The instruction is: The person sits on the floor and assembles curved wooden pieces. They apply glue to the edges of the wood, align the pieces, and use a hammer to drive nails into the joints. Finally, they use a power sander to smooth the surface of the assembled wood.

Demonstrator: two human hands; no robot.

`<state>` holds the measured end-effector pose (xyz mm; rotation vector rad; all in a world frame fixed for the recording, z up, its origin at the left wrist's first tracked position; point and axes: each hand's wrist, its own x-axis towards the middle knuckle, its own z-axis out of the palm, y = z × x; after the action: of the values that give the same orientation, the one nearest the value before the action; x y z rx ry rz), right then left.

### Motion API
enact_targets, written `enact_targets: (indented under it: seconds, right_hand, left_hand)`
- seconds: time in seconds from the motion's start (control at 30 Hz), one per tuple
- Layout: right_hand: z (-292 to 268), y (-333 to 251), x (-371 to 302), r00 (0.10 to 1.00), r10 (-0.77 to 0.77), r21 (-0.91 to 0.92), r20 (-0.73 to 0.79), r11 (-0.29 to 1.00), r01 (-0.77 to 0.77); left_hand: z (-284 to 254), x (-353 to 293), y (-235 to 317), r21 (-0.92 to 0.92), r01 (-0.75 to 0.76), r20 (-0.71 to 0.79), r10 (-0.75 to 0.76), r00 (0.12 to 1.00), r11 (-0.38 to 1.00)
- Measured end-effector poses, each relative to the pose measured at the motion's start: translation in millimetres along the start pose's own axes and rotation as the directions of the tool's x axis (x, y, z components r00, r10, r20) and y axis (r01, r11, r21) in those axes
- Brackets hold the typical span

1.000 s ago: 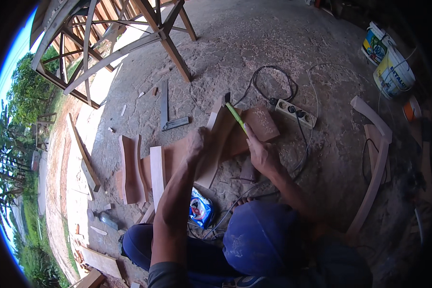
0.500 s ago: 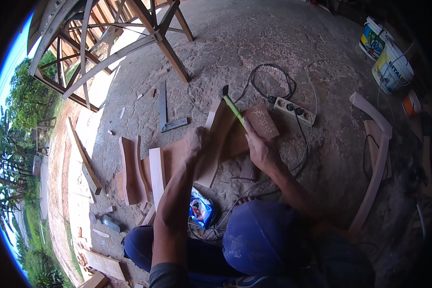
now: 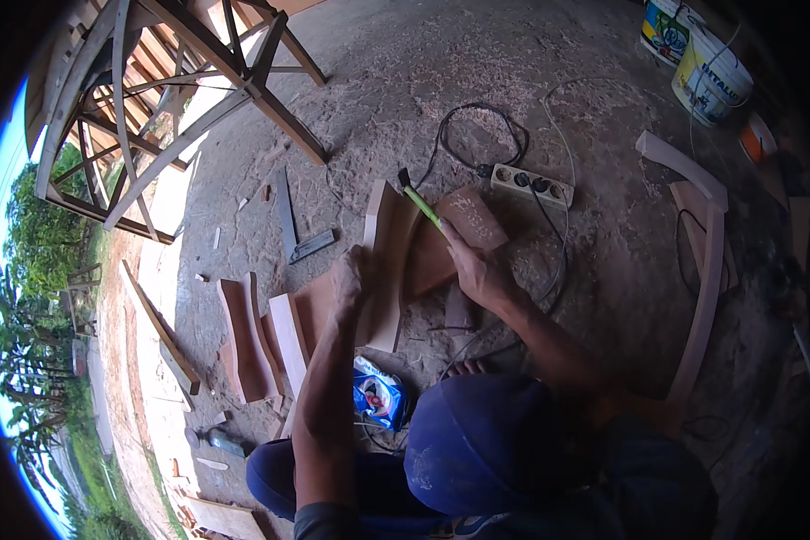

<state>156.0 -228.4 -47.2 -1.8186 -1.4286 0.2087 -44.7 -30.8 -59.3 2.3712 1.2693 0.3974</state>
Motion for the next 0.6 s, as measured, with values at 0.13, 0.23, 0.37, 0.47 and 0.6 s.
enact_targets:
  seconds: [0.13,0.23,0.37,0.47,0.6]
  right_hand:
    - [1.6,-0.7,-2.2,1.0,-0.005,-0.011,0.012,1.0,0.005]
    - [8.7,4.1,-5.4,1.0,-0.01,0.036,-0.028,0.999,0.011]
    - [2.4,-11.5,2.5,0.997,-0.054,0.066,-0.058,0.996,0.058]
    - [-21.5,-50.5,14.0,0.962,-0.185,0.054,-0.199,0.978,0.199]
    - [-18.2,-42.5,-3.9,0.92,-0.156,0.131,-0.36,0.968,0.216]
  left_hand:
    - [7.3,4.5,-14.6,0.04,-0.004,0.032,0.003,0.999,0.999]
    - [10.3,9.1,-10.5,0.067,0.014,0.129,-0.022,0.991,0.998]
    - [16.2,11.1,-23.1,0.139,-0.018,0.149,-0.003,0.989,0.99]
    - [3.2,2.3,-28.2,0.146,0.007,0.141,-0.028,0.99,0.989]
    - [-7.3,7.5,-4.1,0.123,-0.016,0.137,-0.001,0.991,0.992]
